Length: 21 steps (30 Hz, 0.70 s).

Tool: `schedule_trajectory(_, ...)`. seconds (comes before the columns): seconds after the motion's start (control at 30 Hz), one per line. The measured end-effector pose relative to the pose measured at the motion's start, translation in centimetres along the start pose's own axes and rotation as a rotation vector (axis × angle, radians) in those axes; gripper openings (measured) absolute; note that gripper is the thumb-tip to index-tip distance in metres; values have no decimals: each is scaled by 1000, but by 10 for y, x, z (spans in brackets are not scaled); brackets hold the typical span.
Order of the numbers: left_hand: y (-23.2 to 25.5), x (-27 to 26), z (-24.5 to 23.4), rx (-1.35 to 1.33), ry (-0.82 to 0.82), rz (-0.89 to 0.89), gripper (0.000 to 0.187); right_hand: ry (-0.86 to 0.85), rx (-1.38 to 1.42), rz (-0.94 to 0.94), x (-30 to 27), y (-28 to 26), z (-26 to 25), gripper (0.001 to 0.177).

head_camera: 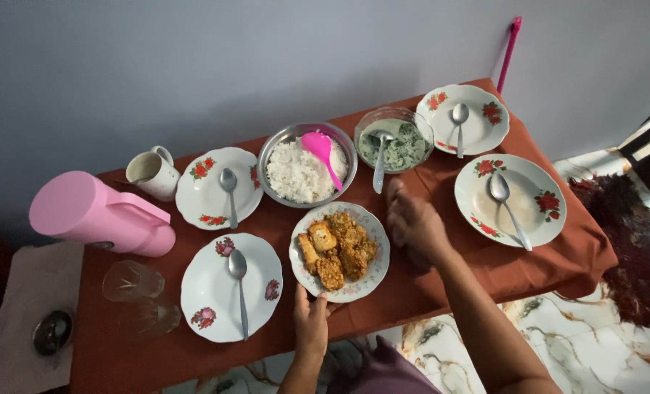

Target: Preparing and serving a meal of rice, fried tofu, and side dishes into plates.

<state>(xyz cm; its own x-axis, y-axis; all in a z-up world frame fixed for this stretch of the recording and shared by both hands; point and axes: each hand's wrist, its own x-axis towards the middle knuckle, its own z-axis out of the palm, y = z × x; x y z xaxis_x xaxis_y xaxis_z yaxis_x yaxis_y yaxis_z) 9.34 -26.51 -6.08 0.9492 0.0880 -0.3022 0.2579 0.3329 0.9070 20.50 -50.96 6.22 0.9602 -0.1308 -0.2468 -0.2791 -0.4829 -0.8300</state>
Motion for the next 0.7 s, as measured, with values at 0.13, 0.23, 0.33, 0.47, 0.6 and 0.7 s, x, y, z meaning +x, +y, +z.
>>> schedule_trajectory(0.13, -7, 5, -5, 57, 2, 24, 62, 390, -825, -814, 38, 84, 31, 32)
schedule_trajectory(0.23, -5, 11, -8, 33, 61, 28, 68, -60, -599, -587, 57, 99, 28, 25)
schedule_trajectory(0.33, 5, 14, -7, 120, 79, 72, 69, 26, -448, -408, 68, 83, 22, 30)
schedule_trajectory(0.47, 11, 11, -5, 139, 115, 12, 69, 136, -528, -643, 70, 74, 32, 31)
schedule_trajectory(0.6, -32, 30, -24, 48, 45, 225, 66, -188, -377, -242, 58, 55, 22, 25)
schedule_trajectory(0.7, -23, 27, -24, 6, 43, 181, 66, -60, -141, -462, 63, 58, 17, 43)
